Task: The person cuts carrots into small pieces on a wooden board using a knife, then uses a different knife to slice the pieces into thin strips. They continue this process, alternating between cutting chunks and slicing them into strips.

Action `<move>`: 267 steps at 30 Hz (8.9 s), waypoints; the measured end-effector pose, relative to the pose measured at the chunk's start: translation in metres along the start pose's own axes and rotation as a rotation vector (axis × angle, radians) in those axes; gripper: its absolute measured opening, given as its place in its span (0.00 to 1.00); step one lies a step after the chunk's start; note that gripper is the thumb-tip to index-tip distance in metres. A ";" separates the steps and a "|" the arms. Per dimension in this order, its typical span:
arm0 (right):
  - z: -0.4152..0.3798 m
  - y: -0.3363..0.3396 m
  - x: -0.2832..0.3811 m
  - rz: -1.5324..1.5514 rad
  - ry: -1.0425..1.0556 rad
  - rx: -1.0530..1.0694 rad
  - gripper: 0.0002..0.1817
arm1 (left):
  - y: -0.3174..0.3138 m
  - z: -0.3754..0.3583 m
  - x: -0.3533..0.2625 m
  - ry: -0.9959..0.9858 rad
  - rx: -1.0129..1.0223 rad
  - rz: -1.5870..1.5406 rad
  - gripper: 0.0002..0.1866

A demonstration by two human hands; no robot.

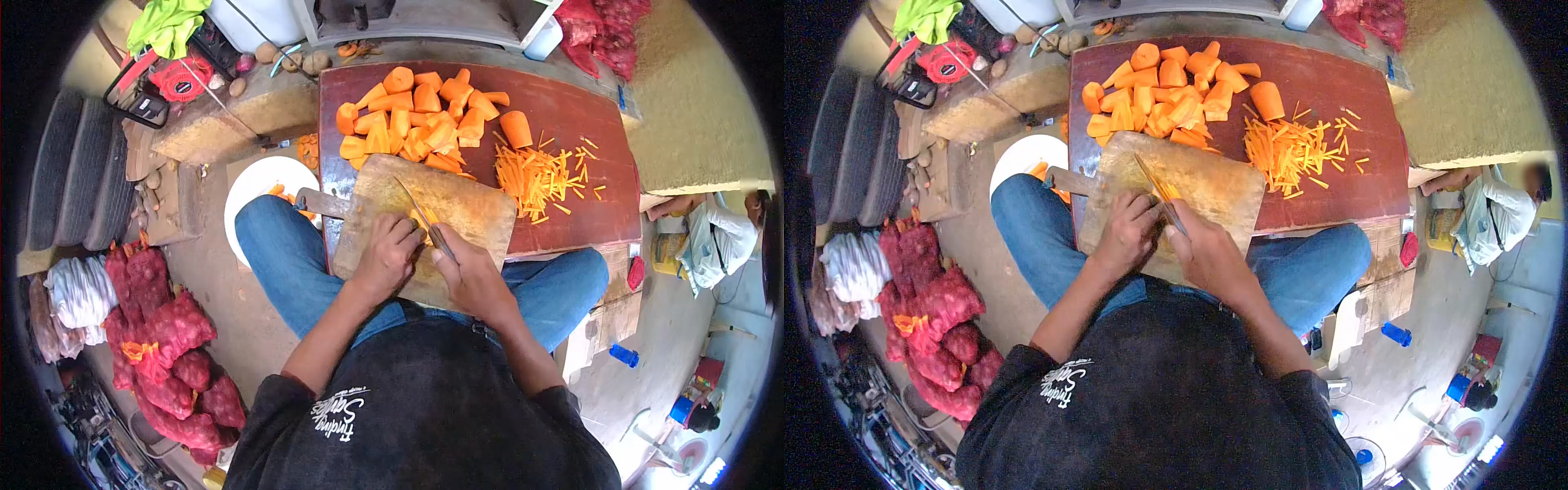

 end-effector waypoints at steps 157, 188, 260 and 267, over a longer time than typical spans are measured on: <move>-0.058 0.015 0.006 0.148 -0.143 0.024 0.22 | -0.004 -0.011 -0.010 0.063 -0.025 -0.060 0.11; -0.054 0.008 0.007 0.136 -0.146 0.034 0.22 | 0.001 -0.018 -0.008 0.093 -0.051 0.024 0.13; -0.061 0.119 -0.094 0.731 -0.141 -0.494 0.22 | -0.124 0.158 -0.033 -0.098 0.028 0.012 0.15; -0.065 0.106 -0.101 0.614 -0.232 -0.520 0.22 | -0.121 0.141 -0.038 -0.114 0.089 0.213 0.16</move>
Point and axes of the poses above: each hand's wrist, its own z-axis towards the middle knuckle, its own y-axis out of the back of the hand, x = y × z, the point moved 5 cm from there along z, towards the middle knuckle, and after that the axes turned 1 degree about -z, right-handed, at the moved point
